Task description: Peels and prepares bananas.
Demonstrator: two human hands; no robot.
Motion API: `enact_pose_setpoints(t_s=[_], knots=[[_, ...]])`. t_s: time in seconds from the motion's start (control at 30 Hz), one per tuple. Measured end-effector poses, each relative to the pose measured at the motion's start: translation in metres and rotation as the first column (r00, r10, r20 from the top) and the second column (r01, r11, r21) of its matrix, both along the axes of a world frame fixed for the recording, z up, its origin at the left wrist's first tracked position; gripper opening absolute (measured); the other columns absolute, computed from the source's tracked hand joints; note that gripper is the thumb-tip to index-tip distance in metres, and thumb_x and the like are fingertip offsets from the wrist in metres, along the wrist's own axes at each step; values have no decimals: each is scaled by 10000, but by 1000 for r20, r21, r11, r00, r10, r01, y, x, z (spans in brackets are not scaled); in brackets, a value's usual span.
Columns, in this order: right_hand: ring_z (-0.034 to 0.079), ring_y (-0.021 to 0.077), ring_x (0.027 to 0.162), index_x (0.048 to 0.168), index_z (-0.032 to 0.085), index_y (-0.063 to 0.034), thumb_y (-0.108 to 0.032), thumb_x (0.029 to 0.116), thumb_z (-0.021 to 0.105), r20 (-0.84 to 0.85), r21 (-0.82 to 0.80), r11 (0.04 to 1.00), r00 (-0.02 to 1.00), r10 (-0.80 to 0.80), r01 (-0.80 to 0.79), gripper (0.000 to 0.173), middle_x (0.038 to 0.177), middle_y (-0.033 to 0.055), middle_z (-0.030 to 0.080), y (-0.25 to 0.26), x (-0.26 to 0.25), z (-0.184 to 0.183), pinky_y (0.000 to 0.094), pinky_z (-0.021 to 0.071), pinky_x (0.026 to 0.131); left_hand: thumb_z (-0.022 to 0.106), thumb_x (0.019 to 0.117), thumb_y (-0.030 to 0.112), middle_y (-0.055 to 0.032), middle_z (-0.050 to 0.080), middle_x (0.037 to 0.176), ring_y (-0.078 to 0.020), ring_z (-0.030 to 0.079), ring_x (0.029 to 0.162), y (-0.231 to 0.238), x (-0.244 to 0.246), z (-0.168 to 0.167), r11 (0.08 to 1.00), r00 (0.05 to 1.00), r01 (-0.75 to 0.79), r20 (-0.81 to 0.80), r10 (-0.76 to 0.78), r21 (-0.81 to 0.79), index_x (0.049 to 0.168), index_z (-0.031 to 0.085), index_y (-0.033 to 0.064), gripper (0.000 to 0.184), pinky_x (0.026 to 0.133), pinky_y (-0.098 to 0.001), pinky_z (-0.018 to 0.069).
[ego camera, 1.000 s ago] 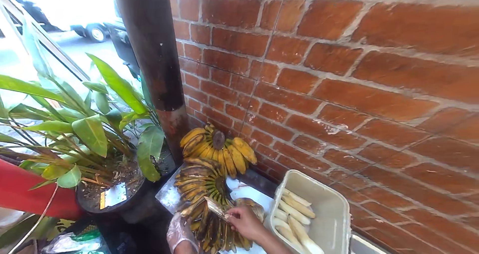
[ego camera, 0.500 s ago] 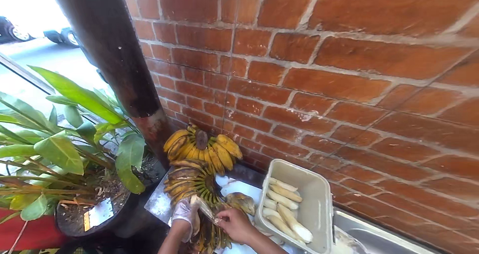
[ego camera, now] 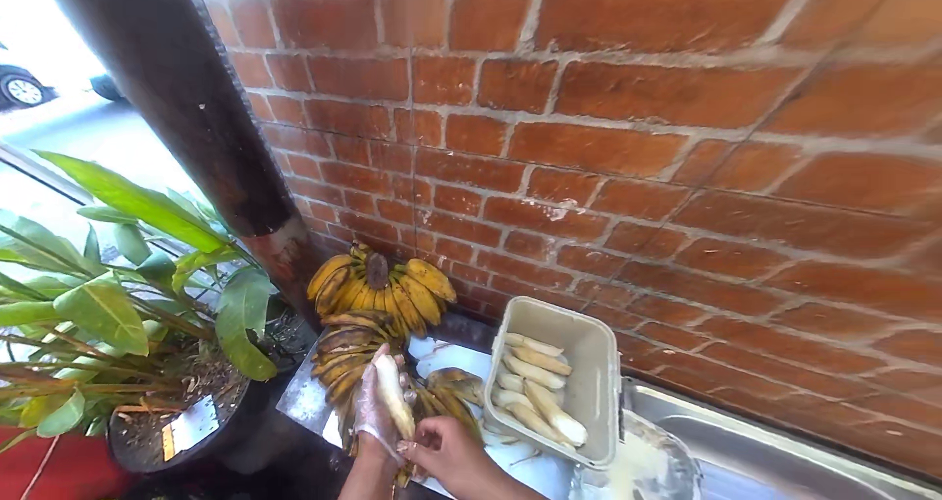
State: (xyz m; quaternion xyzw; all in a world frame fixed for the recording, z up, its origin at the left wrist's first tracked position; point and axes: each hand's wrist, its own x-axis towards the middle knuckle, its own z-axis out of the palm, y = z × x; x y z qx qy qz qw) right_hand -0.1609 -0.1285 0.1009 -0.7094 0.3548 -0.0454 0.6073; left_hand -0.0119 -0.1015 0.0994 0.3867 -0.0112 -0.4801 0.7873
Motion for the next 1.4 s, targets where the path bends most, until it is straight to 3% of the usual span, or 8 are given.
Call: enact_pose_setpoints(t_s=[0.13,0.27,0.37,0.47,0.73,0.9,1.27,1.4], knots=[[709,193,783,983,732,-38,-433,982,663,8,-35,999,999,-33,33,400,866,91,720,-8,-29,6,419,606,782,234,1126,373,-95,669,1049,-122,601,604,-10,-26,-2,1000,999,-26,48,26,-3,1446,484,138,470,493,-245,514],[705,251,853,988,722,-44,-473,990,615,-77,-156,988,997,-25,13,442,893,118,716,-6,-55,12,502,577,816,242,1119,367,-84,667,1009,-112,591,561,-11,-51,-9,999,1000,24,18,-24,-33,1437,458,140,446,454,-239,507],[710,278,1012,1203,698,-59,-460,979,638,-121,-200,980,992,-45,20,463,1061,139,733,-5,-69,18,517,563,942,237,1120,362,-61,659,974,-95,586,551,-8,-71,-4,1000,998,25,51,-26,15,1441,443,157,433,438,-230,500],[718,238,918,1321,646,-95,-344,981,663,23,-256,957,991,-136,137,422,1046,110,733,-1,-84,16,454,590,887,224,1123,370,-41,653,975,-97,598,603,-3,-93,-2,997,993,-59,108,54,47,1449,442,145,452,494,-239,514],[723,163,928,1114,758,-119,-331,1016,634,323,-565,787,944,-64,247,265,993,62,754,-1,-124,-3,357,602,870,223,1115,411,-5,650,945,-94,628,670,3,-135,-1,977,976,-207,76,203,49,1350,500,170,436,556,-250,537],[717,121,821,1018,773,-93,-237,958,681,436,-503,811,898,-60,298,181,907,53,747,2,-144,-4,304,613,772,231,1115,384,-11,644,918,-108,643,679,13,-163,6,970,969,-237,78,233,50,1322,507,146,419,570,-261,557],[712,83,839,968,784,-98,-224,941,724,490,-399,832,857,-161,385,142,907,25,754,1,-237,5,280,612,783,216,1117,395,-30,635,858,-112,616,605,-6,-219,16,998,994,-62,87,60,24,1226,524,128,421,509,-264,541],[705,55,862,985,778,-140,-232,942,758,610,-454,571,706,-361,684,103,986,-22,741,-2,-315,7,257,633,762,324,1124,345,-50,644,941,-127,618,670,-55,-224,35,989,941,36,328,-83,146,1319,537,124,364,555,-278,539]])
